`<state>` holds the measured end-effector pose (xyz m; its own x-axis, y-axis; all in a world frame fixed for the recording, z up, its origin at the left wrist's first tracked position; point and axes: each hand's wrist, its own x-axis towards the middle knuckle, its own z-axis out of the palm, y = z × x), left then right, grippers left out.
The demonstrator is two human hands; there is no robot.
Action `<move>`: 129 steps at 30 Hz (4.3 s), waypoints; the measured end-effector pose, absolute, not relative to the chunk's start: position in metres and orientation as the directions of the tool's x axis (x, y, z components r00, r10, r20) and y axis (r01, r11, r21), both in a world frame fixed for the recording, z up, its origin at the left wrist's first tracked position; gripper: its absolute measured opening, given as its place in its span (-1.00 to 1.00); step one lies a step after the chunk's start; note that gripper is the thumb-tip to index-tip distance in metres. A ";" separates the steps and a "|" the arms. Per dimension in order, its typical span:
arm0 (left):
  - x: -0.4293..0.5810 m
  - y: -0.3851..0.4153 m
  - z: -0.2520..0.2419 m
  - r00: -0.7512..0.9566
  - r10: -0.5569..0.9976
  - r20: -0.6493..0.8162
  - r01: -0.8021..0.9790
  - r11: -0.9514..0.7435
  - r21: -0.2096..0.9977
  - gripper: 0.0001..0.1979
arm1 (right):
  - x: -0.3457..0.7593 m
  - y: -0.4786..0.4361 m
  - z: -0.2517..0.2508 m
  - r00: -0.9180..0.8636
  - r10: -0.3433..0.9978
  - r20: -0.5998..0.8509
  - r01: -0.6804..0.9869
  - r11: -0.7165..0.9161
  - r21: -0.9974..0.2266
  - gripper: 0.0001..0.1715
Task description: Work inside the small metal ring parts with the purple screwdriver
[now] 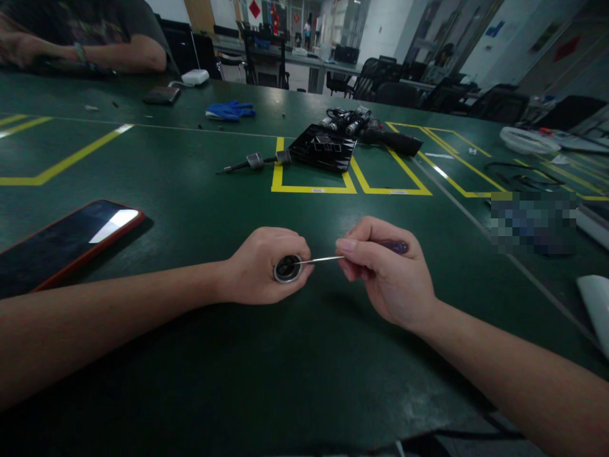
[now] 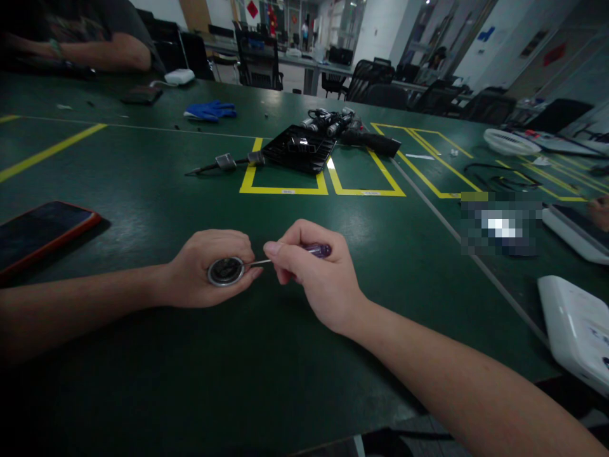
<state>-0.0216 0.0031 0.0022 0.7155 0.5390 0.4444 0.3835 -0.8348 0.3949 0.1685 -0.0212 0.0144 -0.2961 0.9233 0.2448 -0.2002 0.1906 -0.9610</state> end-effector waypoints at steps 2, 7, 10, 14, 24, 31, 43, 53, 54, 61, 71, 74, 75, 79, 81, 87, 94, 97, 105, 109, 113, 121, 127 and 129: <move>-0.022 0.004 0.002 0.714 0.538 0.448 0.383 -0.836 0.393 -0.89 | 0.168 -0.022 0.014 -0.290 0.929 0.228 -0.201 0.174 -0.964 -0.77; -0.021 0.003 0.004 0.708 0.557 0.435 0.405 -0.824 0.396 -0.88 | 0.167 -0.024 0.015 -0.275 0.921 0.276 -0.176 0.234 -0.956 -0.78; -0.020 0.003 0.004 0.706 0.553 0.443 0.404 -0.828 0.390 -0.88 | 0.168 -0.026 0.017 -0.269 0.910 0.316 -0.182 0.275 -0.944 -0.80; -0.021 0.003 0.004 0.709 0.537 0.457 0.386 -0.838 0.387 -0.88 | 0.170 -0.027 0.018 -0.268 0.900 0.343 -0.189 0.300 -0.935 -0.81; -0.022 0.005 0.005 0.715 0.549 0.433 0.385 -0.826 0.411 -0.87 | 0.168 -0.031 0.020 -0.306 0.851 0.426 -0.119 0.410 -0.904 -0.81; -0.022 0.005 0.003 0.717 0.542 0.439 0.371 -0.829 0.418 -0.89 | 0.171 -0.032 0.025 -0.386 0.823 0.416 -0.016 0.445 -0.895 -0.80; -0.021 0.004 0.005 0.714 0.527 0.460 0.371 -0.843 0.390 -0.88 | 0.172 -0.034 0.027 -0.379 0.753 0.538 0.074 0.604 -0.794 -0.83; -0.021 0.004 0.002 0.708 0.547 0.447 0.380 -0.828 0.412 -0.87 | 0.170 -0.037 0.033 -0.533 0.587 0.609 0.160 0.777 -0.608 -0.81; -0.021 0.004 0.002 0.712 0.551 0.436 0.385 -0.825 0.413 -0.86 | 0.170 -0.037 0.034 -0.536 0.592 0.601 0.163 0.772 -0.615 -0.81; -0.022 0.005 0.003 0.721 0.544 0.429 0.388 -0.830 0.401 -0.88 | 0.171 -0.040 0.036 -0.486 0.650 0.584 0.173 0.727 -0.665 -0.82; -0.020 0.004 0.003 0.713 0.560 0.421 0.403 -0.819 0.408 -0.84 | 0.170 -0.040 0.035 -0.540 0.605 0.585 0.148 0.753 -0.641 -0.81; -0.020 0.004 0.004 0.708 0.562 0.428 0.405 -0.819 0.406 -0.85 | 0.171 -0.041 0.035 -0.493 0.656 0.571 0.157 0.713 -0.684 -0.81; -0.021 0.004 0.004 0.710 0.559 0.428 0.402 -0.821 0.405 -0.86 | 0.171 -0.041 0.035 -0.476 0.672 0.567 0.162 0.701 -0.695 -0.81; -0.022 0.005 0.003 0.724 0.533 0.438 0.378 -0.838 0.395 -0.89 | 0.171 -0.041 0.035 -0.475 0.666 0.575 0.177 0.713 -0.679 -0.82; -0.023 0.005 0.002 0.723 0.529 0.445 0.371 -0.840 0.396 -0.90 | 0.170 -0.041 0.036 -0.499 0.644 0.579 0.174 0.730 -0.661 -0.81; -0.023 0.004 0.003 0.739 0.521 0.426 0.356 -0.840 0.410 -0.92 | 0.171 -0.039 0.037 -0.531 0.644 0.551 0.169 0.718 -0.675 -0.79; -0.022 0.003 0.003 0.739 0.518 0.431 0.364 -0.845 0.392 -0.87 | 0.170 -0.039 0.034 -0.559 0.600 0.572 0.107 0.736 -0.668 -0.80; -0.021 0.003 0.003 0.739 0.520 0.429 0.368 -0.844 0.389 -0.86 | 0.169 -0.039 0.033 -0.551 0.601 0.579 0.100 0.736 -0.669 -0.81; -0.021 0.004 0.002 0.734 0.527 0.429 0.379 -0.841 0.385 -0.89 | 0.172 -0.040 0.035 -0.454 0.676 0.580 0.121 0.692 -0.712 -0.82; -0.022 0.004 0.001 0.730 0.529 0.433 0.373 -0.839 0.396 -0.91 | 0.172 -0.040 0.035 -0.474 0.661 0.582 0.153 0.713 -0.684 -0.82; -0.022 0.004 0.002 0.740 0.522 0.423 0.367 -0.842 0.397 -0.90 | 0.172 -0.036 0.031 -0.445 0.749 0.491 0.102 0.587 -0.803 -0.78; -0.021 0.001 0.004 0.720 0.559 0.410 0.405 -0.819 0.405 -0.87 | 0.171 -0.025 0.018 -0.318 0.905 0.284 -0.118 0.260 -0.959 -0.77; -0.021 0.001 0.003 0.716 0.574 0.398 0.434 -0.812 0.391 -0.89 | 0.170 -0.024 0.016 -0.308 0.902 0.302 -0.127 0.275 -0.953 -0.77; -0.021 0.002 0.003 0.715 0.575 0.398 0.431 -0.811 0.396 -0.88 | 0.171 -0.027 0.017 -0.307 0.887 0.345 -0.116 0.325 -0.939 -0.79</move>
<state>-0.0211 0.0018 0.0034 0.7152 0.5748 0.3977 0.4312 -0.8106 0.3963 0.1708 -0.0267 0.0172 -0.3069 0.8871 0.3449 -0.1158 0.3249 -0.9386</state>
